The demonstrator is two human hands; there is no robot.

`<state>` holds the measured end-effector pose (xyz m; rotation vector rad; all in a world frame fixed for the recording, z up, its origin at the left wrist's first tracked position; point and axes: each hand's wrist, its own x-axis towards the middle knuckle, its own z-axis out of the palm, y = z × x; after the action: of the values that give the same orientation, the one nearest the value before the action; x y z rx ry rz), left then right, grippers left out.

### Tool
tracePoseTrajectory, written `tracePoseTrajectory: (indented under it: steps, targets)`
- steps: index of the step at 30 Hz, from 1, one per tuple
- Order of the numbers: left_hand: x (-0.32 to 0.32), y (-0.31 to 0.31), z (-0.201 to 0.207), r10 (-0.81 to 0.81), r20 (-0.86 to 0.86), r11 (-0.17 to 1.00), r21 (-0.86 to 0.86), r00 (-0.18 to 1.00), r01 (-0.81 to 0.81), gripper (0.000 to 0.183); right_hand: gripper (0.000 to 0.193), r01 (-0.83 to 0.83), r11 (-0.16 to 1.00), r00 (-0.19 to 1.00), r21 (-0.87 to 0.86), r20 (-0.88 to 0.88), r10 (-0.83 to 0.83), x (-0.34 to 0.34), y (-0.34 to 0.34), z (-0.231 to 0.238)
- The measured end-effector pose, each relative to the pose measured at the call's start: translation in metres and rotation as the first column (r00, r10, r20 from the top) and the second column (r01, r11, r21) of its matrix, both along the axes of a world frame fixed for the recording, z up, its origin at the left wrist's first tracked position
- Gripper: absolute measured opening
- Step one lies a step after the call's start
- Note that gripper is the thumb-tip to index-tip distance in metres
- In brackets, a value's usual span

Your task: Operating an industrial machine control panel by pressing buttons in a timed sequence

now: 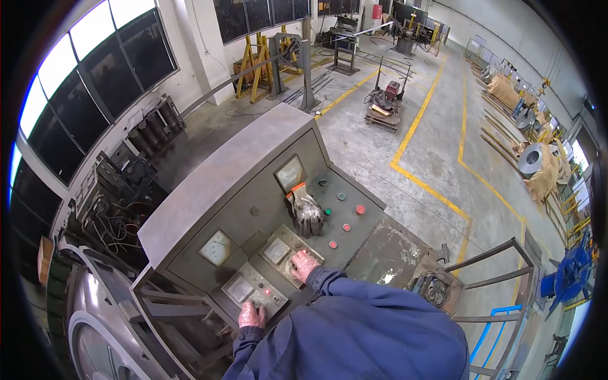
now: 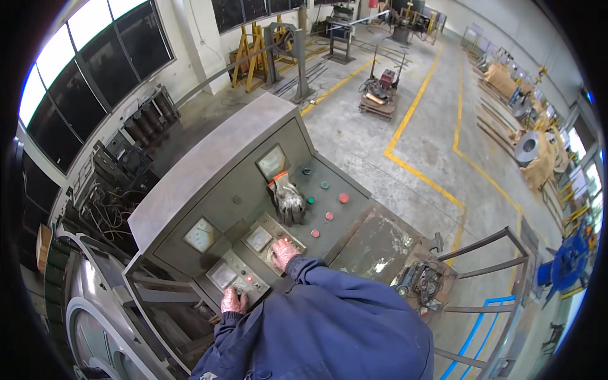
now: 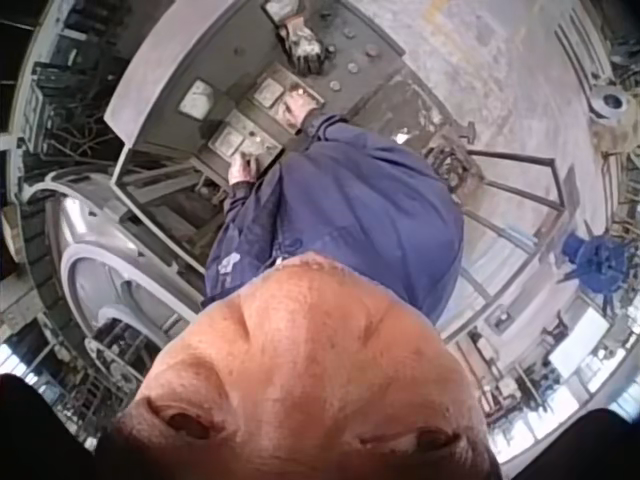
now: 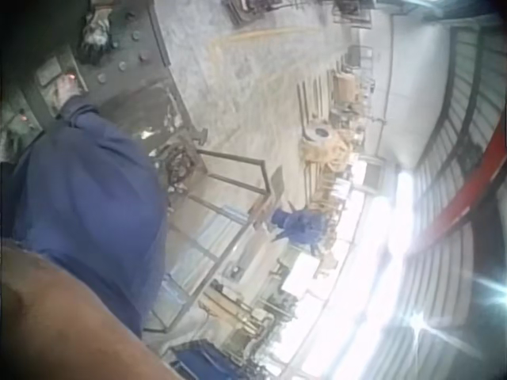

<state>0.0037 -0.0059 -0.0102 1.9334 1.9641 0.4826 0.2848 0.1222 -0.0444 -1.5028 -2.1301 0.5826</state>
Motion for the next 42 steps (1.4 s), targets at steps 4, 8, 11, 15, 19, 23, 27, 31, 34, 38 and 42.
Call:
tracePoseTrajectory:
  steps: [4, 8, 11, 15, 19, 23, 27, 31, 34, 38, 42]
  targets:
    - [-0.001, 0.002, 0.000, 0.007, 0.008, 1.000, -0.023, 1.000, -0.007, 0.040, 0.031, -0.007, 1.000, 1.000, 0.024, -0.009, 0.007, 0.000, 0.000, 0.004]
    - [-0.001, 0.002, -0.005, 0.017, -0.019, 1.000, -0.015, 1.000, -0.018, 0.039, 0.029, -0.001, 1.000, 1.000, -0.017, -0.012, 0.001, 0.000, 0.000, 0.011]
    - [0.000, 0.003, -0.002, 0.020, -0.022, 1.000, -0.018, 1.000, -0.020, 0.038, 0.029, -0.008, 1.000, 1.000, -0.020, -0.009, 0.007, 0.000, 0.001, 0.013]
    - [0.001, 0.004, 0.003, 0.006, -0.002, 1.000, 0.000, 1.000, -0.006, 0.036, 0.030, -0.003, 1.000, 1.000, -0.023, -0.011, 0.002, 0.000, 0.001, 0.011]
    - [0.003, 0.004, 0.005, 0.016, 0.009, 0.999, -0.030, 1.000, -0.016, 0.037, 0.030, 0.002, 1.000, 1.000, -0.027, -0.012, -0.002, 0.000, 0.001, 0.010]
    - [0.000, 0.003, 0.001, 0.024, 0.015, 0.997, -0.072, 1.000, -0.023, 0.040, 0.031, 0.005, 1.000, 1.000, -0.014, -0.001, -0.005, 0.001, 0.000, 0.006]
    - [-0.001, 0.002, -0.002, 0.022, 0.017, 0.998, -0.051, 1.000, -0.021, 0.041, 0.032, 0.002, 1.000, 1.000, -0.020, -0.016, -0.003, 0.001, -0.001, 0.005]
    - [0.001, 0.002, -0.001, 0.029, 0.010, 0.998, -0.052, 1.000, -0.028, 0.040, 0.030, 0.005, 1.000, 1.000, -0.025, -0.024, -0.005, 0.002, -0.002, 0.007]
    - [0.002, 0.001, 0.001, 0.038, 0.015, 0.998, -0.051, 0.999, -0.037, 0.038, 0.030, 0.006, 1.000, 1.000, -0.026, -0.017, -0.006, 0.002, -0.003, 0.007]
    - [0.004, 0.002, -0.001, 0.033, -0.010, 0.999, -0.030, 0.999, -0.033, 0.038, 0.030, 0.010, 1.000, 1.000, -0.020, -0.007, -0.011, 0.004, -0.001, 0.007]
    - [0.005, 0.004, 0.002, 0.033, -0.013, 0.999, -0.034, 0.999, -0.033, 0.038, 0.030, 0.003, 1.000, 1.000, -0.005, -0.027, -0.003, 0.006, 0.002, 0.005]
